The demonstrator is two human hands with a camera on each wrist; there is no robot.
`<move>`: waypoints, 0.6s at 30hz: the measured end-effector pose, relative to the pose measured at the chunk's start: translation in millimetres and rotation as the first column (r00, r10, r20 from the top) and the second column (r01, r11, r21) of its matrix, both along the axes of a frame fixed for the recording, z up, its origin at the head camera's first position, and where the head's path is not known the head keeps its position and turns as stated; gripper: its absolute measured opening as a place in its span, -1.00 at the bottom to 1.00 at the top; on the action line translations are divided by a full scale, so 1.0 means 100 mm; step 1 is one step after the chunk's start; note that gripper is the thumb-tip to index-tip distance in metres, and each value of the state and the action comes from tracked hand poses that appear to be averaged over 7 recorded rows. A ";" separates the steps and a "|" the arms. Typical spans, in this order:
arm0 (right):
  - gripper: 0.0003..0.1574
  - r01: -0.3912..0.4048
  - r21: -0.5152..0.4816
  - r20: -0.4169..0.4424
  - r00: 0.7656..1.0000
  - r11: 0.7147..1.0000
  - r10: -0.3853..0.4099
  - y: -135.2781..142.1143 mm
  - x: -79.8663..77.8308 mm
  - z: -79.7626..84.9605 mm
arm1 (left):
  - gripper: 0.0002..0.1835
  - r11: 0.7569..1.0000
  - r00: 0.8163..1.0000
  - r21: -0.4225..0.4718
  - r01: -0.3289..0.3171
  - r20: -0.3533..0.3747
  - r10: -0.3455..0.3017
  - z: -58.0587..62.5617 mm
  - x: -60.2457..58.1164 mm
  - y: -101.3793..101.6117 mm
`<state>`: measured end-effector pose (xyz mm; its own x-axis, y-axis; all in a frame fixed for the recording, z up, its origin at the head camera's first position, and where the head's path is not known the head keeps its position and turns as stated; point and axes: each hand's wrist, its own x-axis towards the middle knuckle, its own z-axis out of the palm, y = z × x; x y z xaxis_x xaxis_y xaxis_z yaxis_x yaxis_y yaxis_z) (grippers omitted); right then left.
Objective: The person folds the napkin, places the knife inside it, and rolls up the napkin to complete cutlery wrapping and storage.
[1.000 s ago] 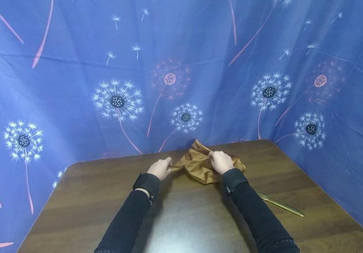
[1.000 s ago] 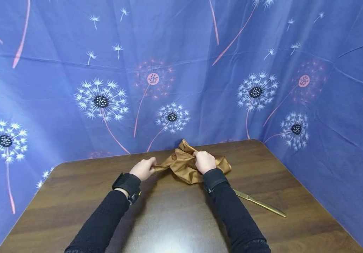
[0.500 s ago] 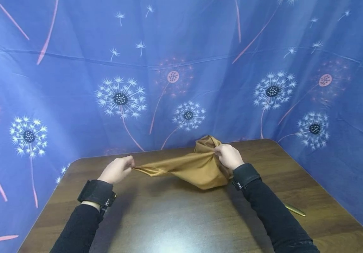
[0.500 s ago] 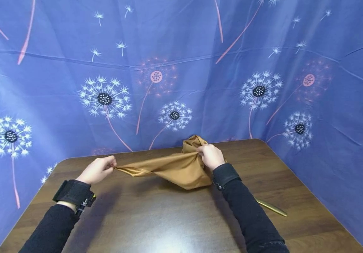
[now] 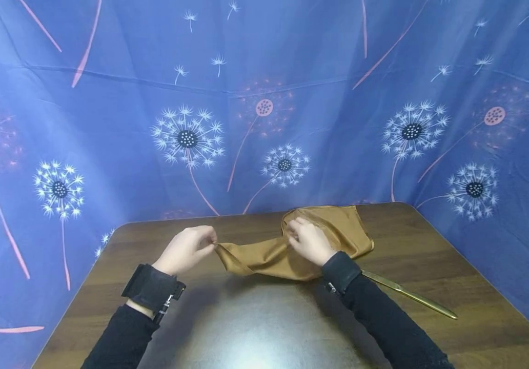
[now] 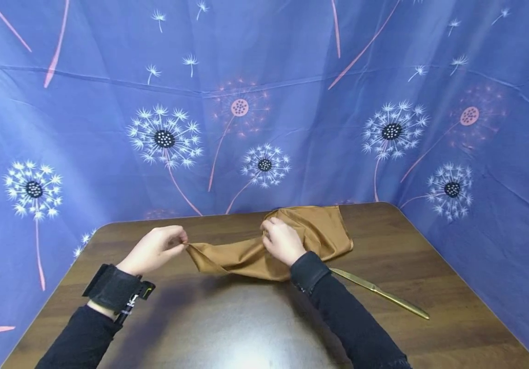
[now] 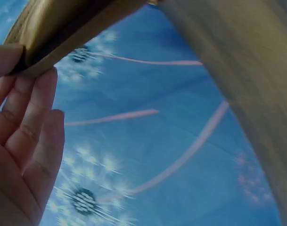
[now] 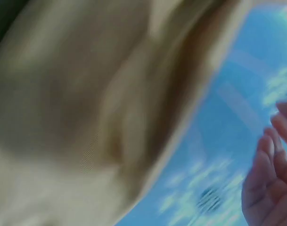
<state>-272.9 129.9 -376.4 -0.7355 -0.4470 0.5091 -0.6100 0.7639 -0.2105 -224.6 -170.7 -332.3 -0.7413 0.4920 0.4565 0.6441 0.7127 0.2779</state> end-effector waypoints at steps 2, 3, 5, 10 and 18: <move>-0.78 -0.112 -0.067 0.049 0.992 0.991 0.116 -0.17 0.15 0.04 | -0.89 1.000 1.000 0.019 -0.002 -0.026 0.002 0.07 0.03 0.10; -0.78 -0.164 -0.085 0.064 0.983 0.983 0.170 -0.25 0.22 0.05 | -0.89 1.000 0.999 0.027 0.000 -0.037 0.001 0.10 0.04 0.14; -0.78 -0.259 -0.125 0.097 0.957 0.958 0.272 -0.40 0.35 0.07 | -0.89 0.999 0.998 0.041 -0.001 -0.069 0.004 0.17 0.06 0.23; -0.85 -0.353 -0.181 0.132 0.916 0.918 0.378 -0.64 0.55 0.01 | -0.91 0.997 0.992 0.073 -0.020 -0.123 0.029 0.35 0.14 0.40; -0.93 -0.352 -0.298 0.293 0.851 0.887 0.436 -0.62 0.58 -0.24 | -0.97 0.986 0.982 0.138 -0.094 -0.150 0.115 0.50 0.21 0.38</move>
